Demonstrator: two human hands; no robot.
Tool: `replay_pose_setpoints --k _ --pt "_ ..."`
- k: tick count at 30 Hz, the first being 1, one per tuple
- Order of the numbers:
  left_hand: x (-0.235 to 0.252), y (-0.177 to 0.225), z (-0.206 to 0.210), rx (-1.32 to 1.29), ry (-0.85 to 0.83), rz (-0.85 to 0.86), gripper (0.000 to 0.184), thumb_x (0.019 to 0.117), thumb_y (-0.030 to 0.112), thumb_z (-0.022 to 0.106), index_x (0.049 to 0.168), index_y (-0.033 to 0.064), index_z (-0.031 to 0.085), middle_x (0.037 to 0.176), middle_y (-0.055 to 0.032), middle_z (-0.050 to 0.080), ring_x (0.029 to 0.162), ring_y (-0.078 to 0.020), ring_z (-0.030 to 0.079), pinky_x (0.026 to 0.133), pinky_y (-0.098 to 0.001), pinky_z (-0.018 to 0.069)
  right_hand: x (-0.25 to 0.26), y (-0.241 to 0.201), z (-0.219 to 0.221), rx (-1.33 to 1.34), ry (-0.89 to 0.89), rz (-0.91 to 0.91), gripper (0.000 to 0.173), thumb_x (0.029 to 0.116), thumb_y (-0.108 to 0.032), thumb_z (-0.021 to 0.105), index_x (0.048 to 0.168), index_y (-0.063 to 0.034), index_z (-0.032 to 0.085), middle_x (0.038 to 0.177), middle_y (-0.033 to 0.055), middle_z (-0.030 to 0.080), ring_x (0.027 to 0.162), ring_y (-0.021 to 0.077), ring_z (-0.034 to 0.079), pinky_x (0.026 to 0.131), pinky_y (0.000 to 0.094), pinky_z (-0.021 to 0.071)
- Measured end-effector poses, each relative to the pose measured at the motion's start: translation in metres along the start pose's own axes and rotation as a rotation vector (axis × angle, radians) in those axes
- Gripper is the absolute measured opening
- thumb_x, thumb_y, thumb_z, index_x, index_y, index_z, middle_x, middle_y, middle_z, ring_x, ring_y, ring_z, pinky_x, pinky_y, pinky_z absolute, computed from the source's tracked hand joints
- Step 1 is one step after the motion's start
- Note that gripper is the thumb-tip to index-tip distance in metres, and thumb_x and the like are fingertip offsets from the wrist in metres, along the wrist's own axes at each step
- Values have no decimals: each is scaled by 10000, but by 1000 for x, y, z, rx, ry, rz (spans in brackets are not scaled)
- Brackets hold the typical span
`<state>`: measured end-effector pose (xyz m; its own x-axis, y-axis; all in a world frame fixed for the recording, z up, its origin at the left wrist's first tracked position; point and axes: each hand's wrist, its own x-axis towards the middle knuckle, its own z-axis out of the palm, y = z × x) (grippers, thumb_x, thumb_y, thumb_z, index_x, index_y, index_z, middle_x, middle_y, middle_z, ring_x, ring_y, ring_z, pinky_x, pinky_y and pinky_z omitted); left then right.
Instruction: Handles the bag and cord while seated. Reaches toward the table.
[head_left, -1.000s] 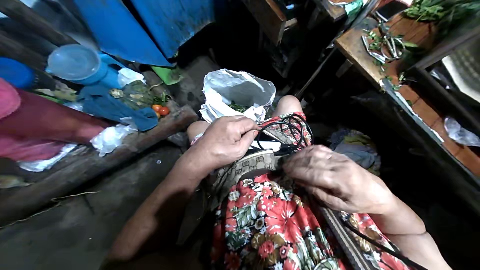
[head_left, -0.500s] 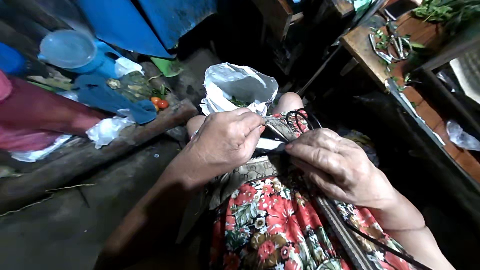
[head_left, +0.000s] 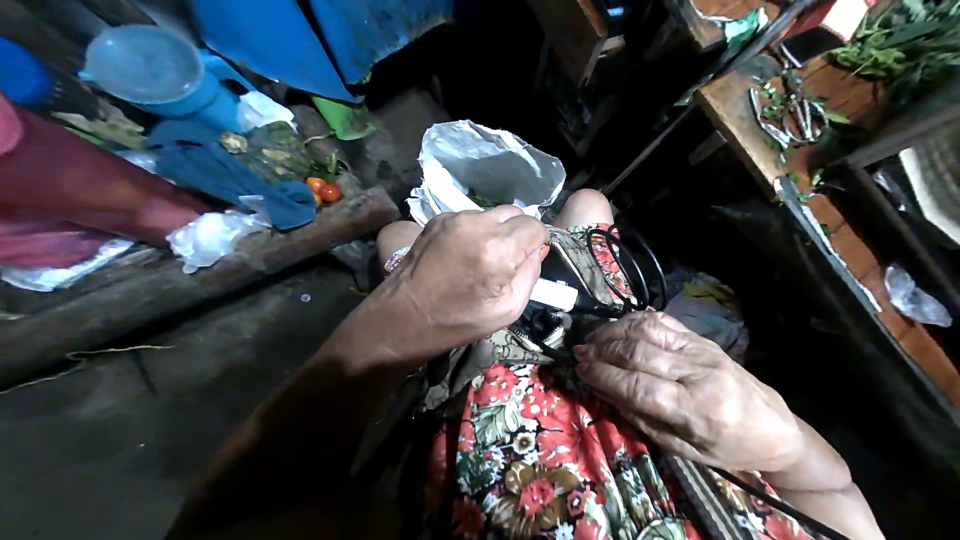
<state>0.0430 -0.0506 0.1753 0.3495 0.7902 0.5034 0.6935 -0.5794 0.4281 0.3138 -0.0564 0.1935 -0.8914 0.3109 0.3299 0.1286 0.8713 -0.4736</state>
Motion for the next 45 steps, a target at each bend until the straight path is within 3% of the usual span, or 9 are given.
replay_pose_setpoints --k 13,18,23,28,31,33,37,41,45 --pt "0 -2 4 15 -10 -14 246 979 107 502 922 4 718 785 -116 675 707 -219 658 609 -354 513 -5 6 3 93 18 -15 252 1055 -115 509 1194 -19 697 1221 154 714 1246 271 626 1119 393 452" --pt "-1 -3 5 42 -7 -52 269 995 142 492 943 24 728 808 -106 680 734 -225 664 629 -385 515 -11 21 -8 289 339 59 252 1073 -196 526 1135 -33 708 1183 94 735 1220 205 653 1073 387 534" --pt "-2 -3 4 69 0 -82 277 998 161 485 947 34 726 842 -116 692 744 -250 671 603 -426 499 -15 79 3 667 629 480 349 1026 -264 573 1317 -84 638 1313 63 670 1197 202 647 1021 397 548" --pt "-1 1 1 59 3 -103 269 992 142 503 972 15 739 874 -127 702 767 -236 676 642 -393 527 -18 103 33 1041 299 993 534 1059 -484 456 1491 -169 471 1121 2 704 862 64 661 731 231 561" --pt "0 2 2 55 1 -89 267 991 128 504 974 5 740 874 -138 702 772 -238 674 661 -376 528 -17 101 32 1180 216 878 722 985 -676 470 1512 -184 433 1066 -35 700 803 28 649 706 196 551" --pt "0 2 3 60 -10 -82 268 991 143 504 961 13 735 848 -126 690 750 -237 665 634 -385 517 -13 98 28 1234 314 856 614 1026 -592 459 1465 -163 479 1076 -15 712 766 34 651 665 191 551" --pt "-2 1 4 86 -51 -112 278 998 178 486 947 46 726 839 -103 685 737 -250 670 588 -431 506 -13 92 18 1289 548 785 517 1047 -429 519 1465 -127 477 1225 93 695 1011 188 709 864 339 599" --pt "-1 1 6 91 -46 -120 286 1001 187 476 940 60 725 852 -98 696 728 -240 674 577 -441 493 -13 79 11 1081 559 625 811 902 -621 668 1518 -152 427 1457 75 543 1173 200 642 894 360 591" --pt "1 3 9 68 -12 -107 266 988 154 482 931 33 712 844 -118 693 747 -243 679 621 -416 523 -4 58 5 783 533 488 900 854 -584 748 1527 -97 402 1520 81 490 1216 206 631 933 359 596"
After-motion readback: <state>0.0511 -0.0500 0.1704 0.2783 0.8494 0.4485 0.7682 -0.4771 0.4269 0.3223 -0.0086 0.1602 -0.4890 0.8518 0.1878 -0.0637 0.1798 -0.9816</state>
